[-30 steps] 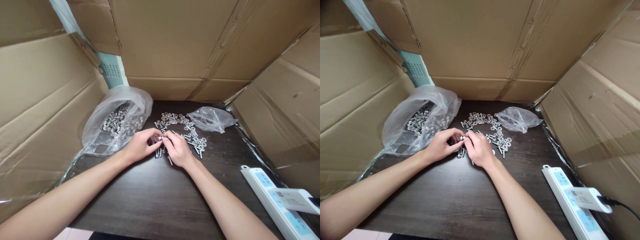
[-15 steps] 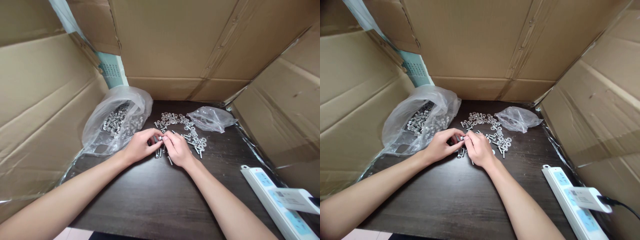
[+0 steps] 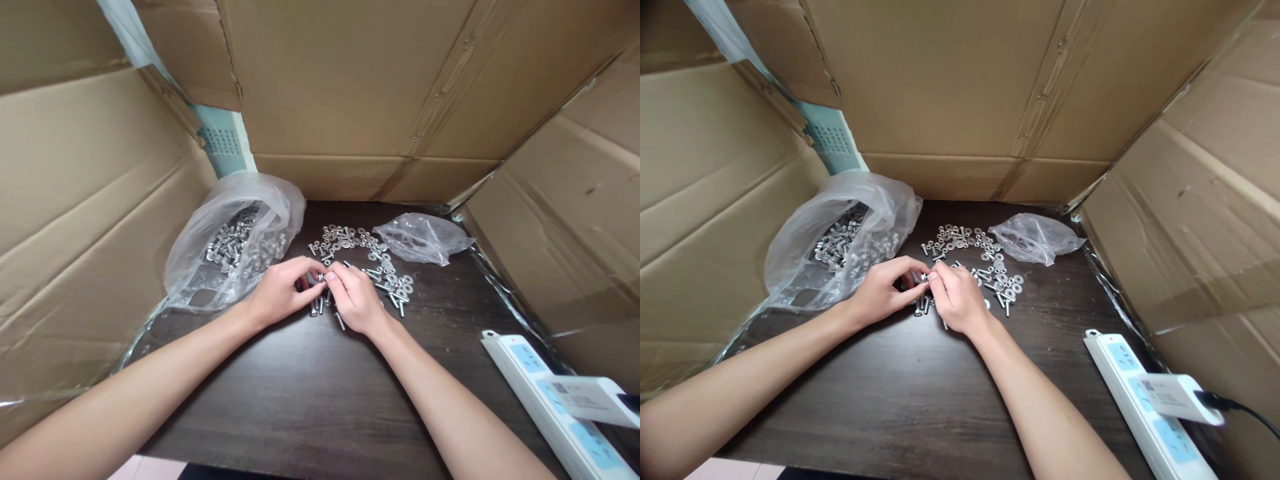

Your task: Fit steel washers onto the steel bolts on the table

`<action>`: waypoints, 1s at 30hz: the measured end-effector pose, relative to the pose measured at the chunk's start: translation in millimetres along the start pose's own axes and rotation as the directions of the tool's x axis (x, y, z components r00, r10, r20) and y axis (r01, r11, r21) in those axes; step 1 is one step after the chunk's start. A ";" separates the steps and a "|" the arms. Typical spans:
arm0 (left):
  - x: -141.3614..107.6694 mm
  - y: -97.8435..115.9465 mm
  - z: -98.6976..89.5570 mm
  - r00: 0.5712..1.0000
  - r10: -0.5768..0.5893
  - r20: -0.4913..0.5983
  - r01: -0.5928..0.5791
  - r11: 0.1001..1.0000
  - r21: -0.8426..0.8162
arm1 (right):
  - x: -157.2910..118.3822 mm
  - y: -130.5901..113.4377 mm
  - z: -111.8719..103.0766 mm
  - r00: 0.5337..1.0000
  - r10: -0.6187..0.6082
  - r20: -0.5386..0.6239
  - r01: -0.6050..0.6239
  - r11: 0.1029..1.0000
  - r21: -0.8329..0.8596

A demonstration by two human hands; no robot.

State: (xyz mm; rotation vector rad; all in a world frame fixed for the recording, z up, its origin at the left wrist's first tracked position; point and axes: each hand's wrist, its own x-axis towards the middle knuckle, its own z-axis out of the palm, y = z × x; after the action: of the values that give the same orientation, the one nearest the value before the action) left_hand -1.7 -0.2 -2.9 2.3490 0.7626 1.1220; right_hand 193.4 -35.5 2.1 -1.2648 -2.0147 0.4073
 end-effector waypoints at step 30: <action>1.4 -0.7 1.2 0.999 -0.017 -0.027 0.017 1.000 0.018 | -1.7 4.2 1.0 1.000 0.028 -0.006 -0.028 0.997 0.069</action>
State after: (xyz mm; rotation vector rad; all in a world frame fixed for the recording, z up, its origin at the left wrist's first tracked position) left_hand -0.2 1.1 -3.2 2.3421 0.8044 1.1467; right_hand 195.8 -34.9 -1.7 -1.2519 -1.9622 0.4805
